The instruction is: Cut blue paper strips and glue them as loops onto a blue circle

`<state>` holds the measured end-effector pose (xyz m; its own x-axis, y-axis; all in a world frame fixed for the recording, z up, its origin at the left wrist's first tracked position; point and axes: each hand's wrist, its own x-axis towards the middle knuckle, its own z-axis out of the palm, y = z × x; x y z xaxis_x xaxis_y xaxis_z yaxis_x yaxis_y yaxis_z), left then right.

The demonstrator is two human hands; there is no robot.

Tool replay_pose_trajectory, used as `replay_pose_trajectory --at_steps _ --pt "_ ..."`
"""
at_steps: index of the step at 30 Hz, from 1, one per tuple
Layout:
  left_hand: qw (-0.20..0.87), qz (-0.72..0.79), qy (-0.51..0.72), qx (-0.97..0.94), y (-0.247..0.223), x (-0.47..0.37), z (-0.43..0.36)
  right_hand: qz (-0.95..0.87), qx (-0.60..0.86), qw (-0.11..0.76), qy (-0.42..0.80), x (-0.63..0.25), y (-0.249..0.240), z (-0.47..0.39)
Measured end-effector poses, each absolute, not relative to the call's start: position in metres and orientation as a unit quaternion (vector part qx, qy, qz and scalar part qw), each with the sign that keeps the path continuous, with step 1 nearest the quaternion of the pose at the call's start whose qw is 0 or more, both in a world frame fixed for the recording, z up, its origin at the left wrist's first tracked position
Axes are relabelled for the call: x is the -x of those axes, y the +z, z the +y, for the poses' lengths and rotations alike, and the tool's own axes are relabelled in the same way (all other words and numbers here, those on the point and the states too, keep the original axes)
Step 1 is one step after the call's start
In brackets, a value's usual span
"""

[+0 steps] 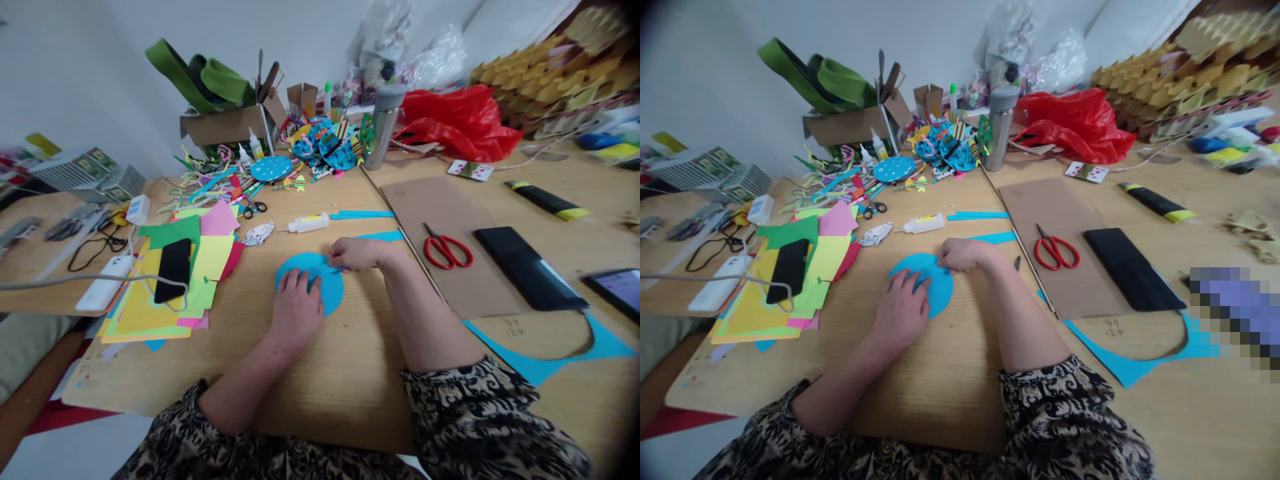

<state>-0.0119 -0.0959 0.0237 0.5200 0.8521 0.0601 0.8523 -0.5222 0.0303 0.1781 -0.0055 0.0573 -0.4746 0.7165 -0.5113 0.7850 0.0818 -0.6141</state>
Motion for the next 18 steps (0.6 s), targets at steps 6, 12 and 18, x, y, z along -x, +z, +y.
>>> replay_pose_trajectory --at_steps 6,12,18 --pt "0.003 -0.485 -0.032 0.874 0.026 0.012 -0.096 0.764 -0.533 0.104 -0.347 -0.174 0.059 -0.002" --pt "-0.007 -0.488 -0.030 0.872 0.030 0.013 -0.094 0.768 -0.538 0.126 -0.324 -0.168 0.064 -0.002" --pt "-0.019 -0.488 -0.035 0.872 0.029 0.015 -0.091 0.773 -0.535 0.144 -0.309 -0.166 0.070 -0.004"
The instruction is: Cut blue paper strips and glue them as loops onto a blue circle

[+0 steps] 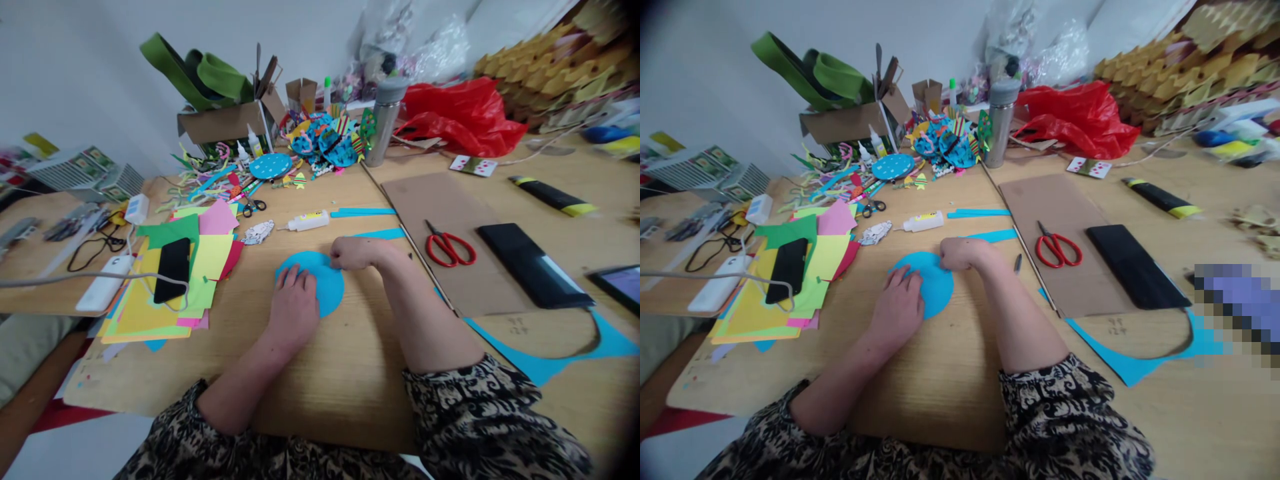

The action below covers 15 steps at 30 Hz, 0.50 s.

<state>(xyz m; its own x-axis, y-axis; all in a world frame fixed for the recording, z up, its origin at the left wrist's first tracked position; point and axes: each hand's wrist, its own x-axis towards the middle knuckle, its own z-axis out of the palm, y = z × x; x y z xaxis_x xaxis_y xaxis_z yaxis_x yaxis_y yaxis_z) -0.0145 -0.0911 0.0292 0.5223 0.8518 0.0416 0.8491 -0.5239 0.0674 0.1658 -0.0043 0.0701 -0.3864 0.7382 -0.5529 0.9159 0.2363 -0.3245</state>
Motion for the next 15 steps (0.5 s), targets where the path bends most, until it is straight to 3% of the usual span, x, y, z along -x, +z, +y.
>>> replay_pose_trajectory --at_steps 15 --pt "-0.007 0.471 0.020 -0.882 0.0298 0.0131 -0.0920 0.788 -0.516 0.134 -0.307 -0.1665 0.0717 -0.0049"
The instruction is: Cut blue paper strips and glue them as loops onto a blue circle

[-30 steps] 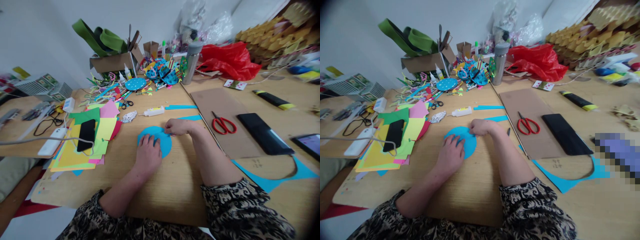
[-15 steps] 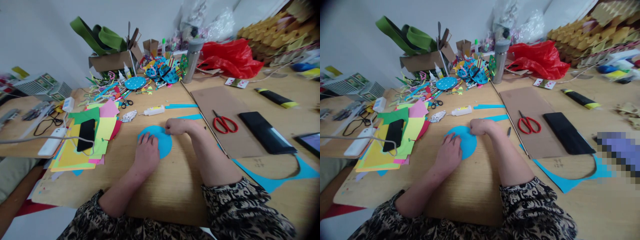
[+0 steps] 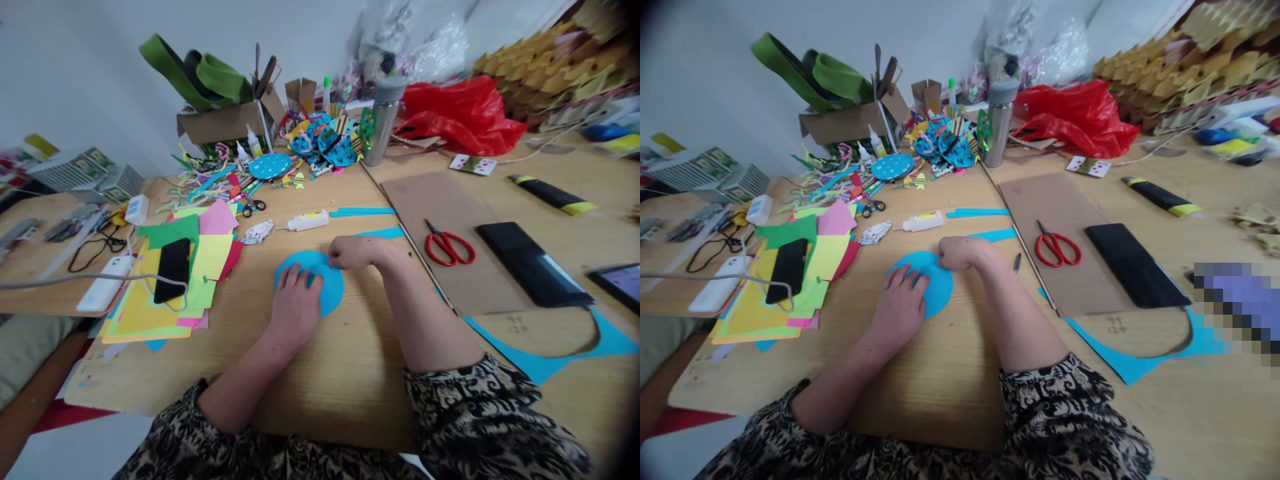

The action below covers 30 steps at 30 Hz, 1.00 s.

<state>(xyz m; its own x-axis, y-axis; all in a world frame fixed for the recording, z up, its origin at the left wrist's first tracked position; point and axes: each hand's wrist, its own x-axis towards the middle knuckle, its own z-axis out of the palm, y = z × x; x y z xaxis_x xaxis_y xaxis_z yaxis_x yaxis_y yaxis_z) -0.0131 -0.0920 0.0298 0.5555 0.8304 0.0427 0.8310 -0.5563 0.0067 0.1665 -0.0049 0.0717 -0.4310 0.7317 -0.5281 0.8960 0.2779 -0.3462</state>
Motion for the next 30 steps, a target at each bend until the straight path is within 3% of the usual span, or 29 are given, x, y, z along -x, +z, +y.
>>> replay_pose_trajectory --at_steps 8,30 --pt "0.022 -0.468 -0.015 0.883 0.025 0.013 -0.092 0.808 -0.480 0.072 -0.334 -0.172 0.063 -0.001" --pt "0.005 -0.478 -0.018 0.878 0.024 0.010 -0.091 0.778 -0.534 0.176 -0.279 -0.152 0.078 -0.008"
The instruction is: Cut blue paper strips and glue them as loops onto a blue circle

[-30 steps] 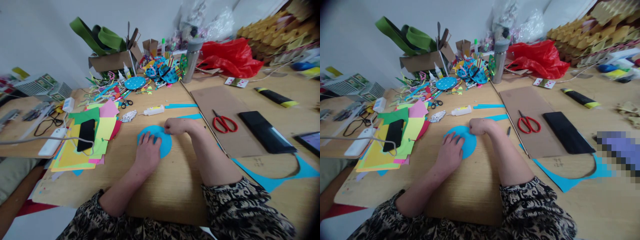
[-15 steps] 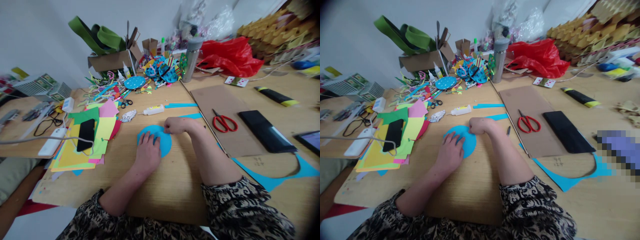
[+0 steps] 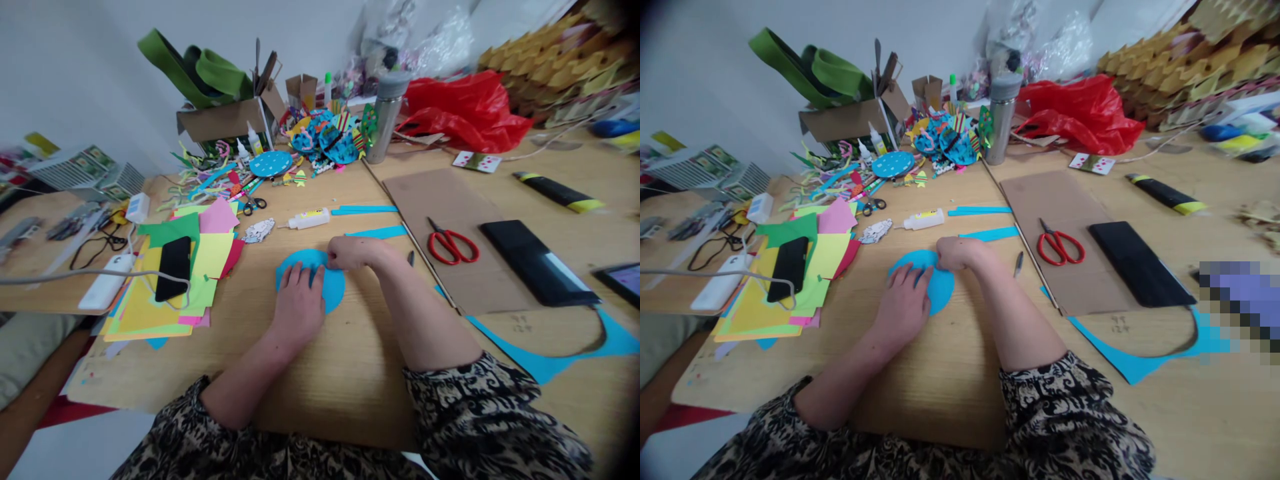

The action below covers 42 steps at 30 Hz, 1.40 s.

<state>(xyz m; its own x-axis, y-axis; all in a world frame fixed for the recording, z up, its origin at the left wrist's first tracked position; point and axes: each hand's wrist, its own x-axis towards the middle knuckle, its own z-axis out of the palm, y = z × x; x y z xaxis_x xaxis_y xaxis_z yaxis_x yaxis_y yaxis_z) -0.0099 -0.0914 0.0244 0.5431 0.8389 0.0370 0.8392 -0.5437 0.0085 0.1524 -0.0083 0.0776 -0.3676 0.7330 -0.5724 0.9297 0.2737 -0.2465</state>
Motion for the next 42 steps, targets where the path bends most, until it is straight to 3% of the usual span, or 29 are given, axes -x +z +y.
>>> replay_pose_trajectory --at_steps 42 --pt "0.013 -0.495 0.011 0.869 0.0246 0.0027 -0.0909 0.777 -0.536 0.195 -0.268 -0.1482 0.0822 -0.0108"
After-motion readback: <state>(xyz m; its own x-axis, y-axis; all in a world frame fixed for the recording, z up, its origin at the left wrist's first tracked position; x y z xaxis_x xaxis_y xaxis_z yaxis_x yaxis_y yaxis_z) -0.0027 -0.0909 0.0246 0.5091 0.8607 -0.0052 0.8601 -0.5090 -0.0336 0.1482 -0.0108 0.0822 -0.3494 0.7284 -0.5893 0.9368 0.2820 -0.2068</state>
